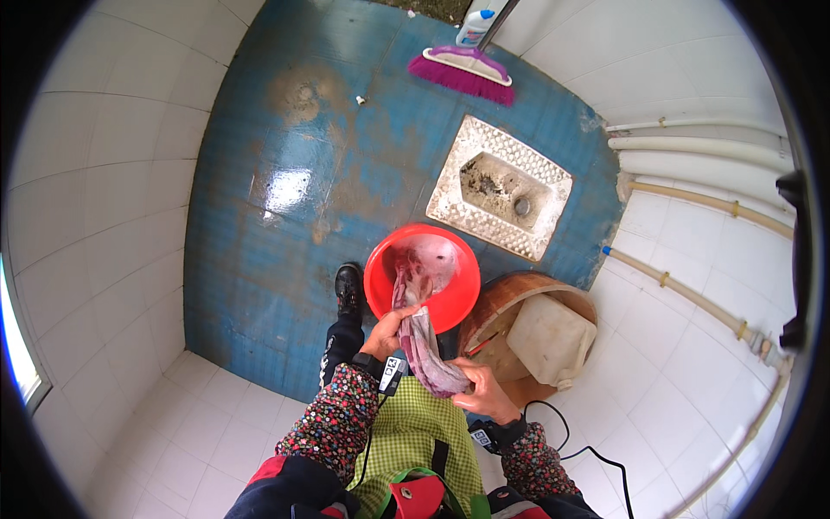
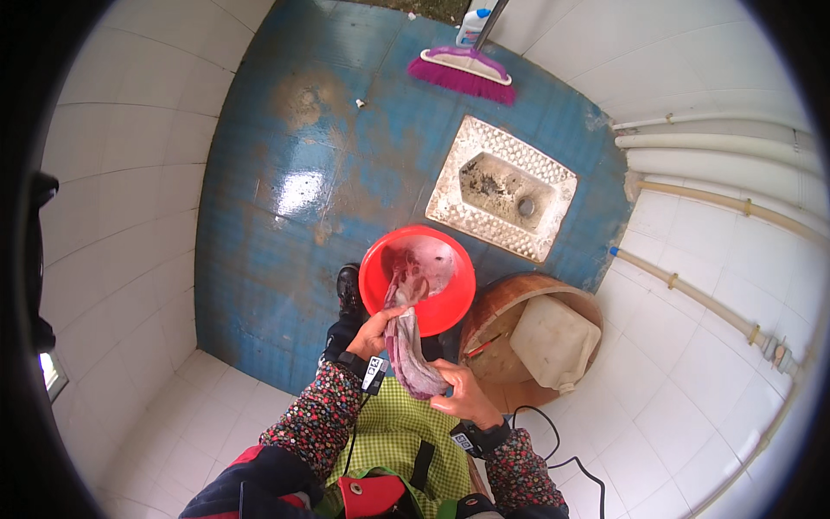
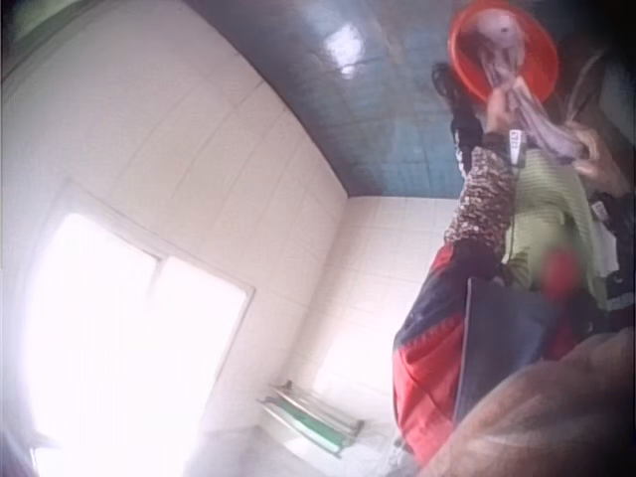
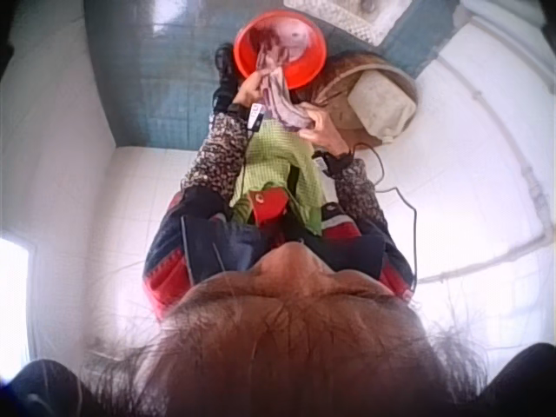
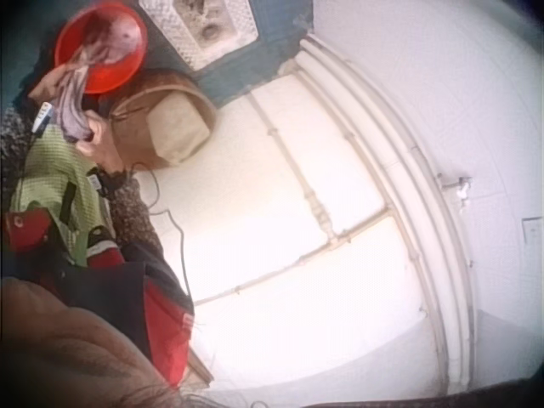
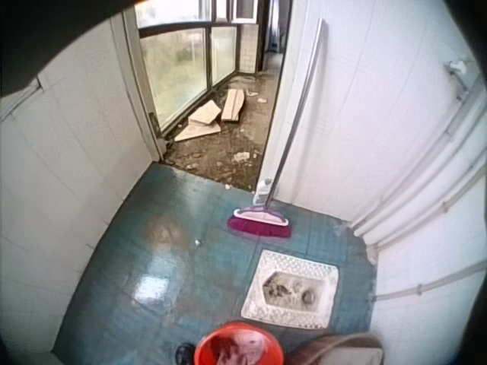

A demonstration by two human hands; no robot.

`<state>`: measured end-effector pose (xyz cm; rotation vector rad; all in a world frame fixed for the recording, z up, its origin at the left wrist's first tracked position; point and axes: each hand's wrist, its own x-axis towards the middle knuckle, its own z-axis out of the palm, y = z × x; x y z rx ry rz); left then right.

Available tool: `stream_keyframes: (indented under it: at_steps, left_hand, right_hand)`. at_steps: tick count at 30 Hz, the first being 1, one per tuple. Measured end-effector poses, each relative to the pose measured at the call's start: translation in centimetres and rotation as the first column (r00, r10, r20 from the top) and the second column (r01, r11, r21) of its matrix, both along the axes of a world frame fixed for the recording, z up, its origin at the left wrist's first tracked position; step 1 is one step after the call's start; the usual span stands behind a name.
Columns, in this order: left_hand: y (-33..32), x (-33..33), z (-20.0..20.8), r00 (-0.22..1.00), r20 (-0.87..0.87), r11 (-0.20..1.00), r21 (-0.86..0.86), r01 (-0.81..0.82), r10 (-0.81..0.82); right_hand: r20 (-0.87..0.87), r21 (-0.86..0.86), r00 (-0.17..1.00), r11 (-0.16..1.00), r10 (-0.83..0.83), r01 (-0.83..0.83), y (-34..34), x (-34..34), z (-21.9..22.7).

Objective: The person wipes exposed wall pipes with a cloth, then rinses the cloth in a red bucket and wrings it out. They scrape debris from the blue floor with a red-handled scraper, pour water from the bucket onto the floor, and sweep the area with a broom.

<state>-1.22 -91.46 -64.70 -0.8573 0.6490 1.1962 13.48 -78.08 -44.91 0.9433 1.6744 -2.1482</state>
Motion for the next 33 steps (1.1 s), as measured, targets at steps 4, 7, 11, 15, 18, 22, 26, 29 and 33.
stream_keyframes:
  at_steps: [4,7,11,15,18,22,26,29,33]
  left_hand:
    - [0.4,-1.2,2.3,0.999,0.029,0.999,0.011,0.042,-0.043]
    - [0.9,-2.3,4.9,0.993,-0.064,0.987,0.114,0.11,-0.104]
    - [1.8,-3.5,9.2,0.993,-0.049,0.978,0.175,0.116,-0.109]
    - [2.0,-4.5,13.5,0.993,-0.025,0.916,0.384,0.117,-0.117]
    - [1.7,-4.6,16.3,0.998,0.052,0.853,0.521,0.005,-0.037]
    - [2.1,-4.7,19.1,0.988,0.143,0.878,0.465,-0.116,0.055]
    - [2.9,-5.0,22.4,0.909,0.356,0.772,0.508,-0.382,0.216]
    - [3.1,-6.4,25.1,0.91,0.323,0.763,0.509,-0.399,0.26]
    - [2.7,-8.9,28.5,0.947,0.061,0.814,0.496,-0.302,0.314]
  right_hand:
    - [-0.134,-0.004,0.991,1.0,0.025,-0.026,2.0,0.7,3.4]
    - [-0.022,-0.222,0.961,0.939,-0.275,0.264,3.8,0.8,3.7]
    - [-0.06,-0.272,0.86,0.837,-0.506,0.474,6.3,-0.3,0.6]
    - [-0.135,-0.39,0.803,0.776,-0.58,0.495,7.8,-2.0,-4.4]
    - [-0.14,-0.163,0.736,0.749,-0.662,0.643,7.1,-2.9,-7.2]
    - [0.063,-0.569,0.697,0.548,-0.714,0.613,4.5,-4.4,-8.0]
    - [0.003,-0.633,0.725,0.56,-0.689,0.535,3.4,-7.6,-4.5]
    - [-0.07,-0.806,0.755,0.483,-0.652,0.343,4.7,-11.4,0.7]
    - [-0.194,-0.389,0.891,0.866,-0.411,0.315,7.4,-17.8,7.7]
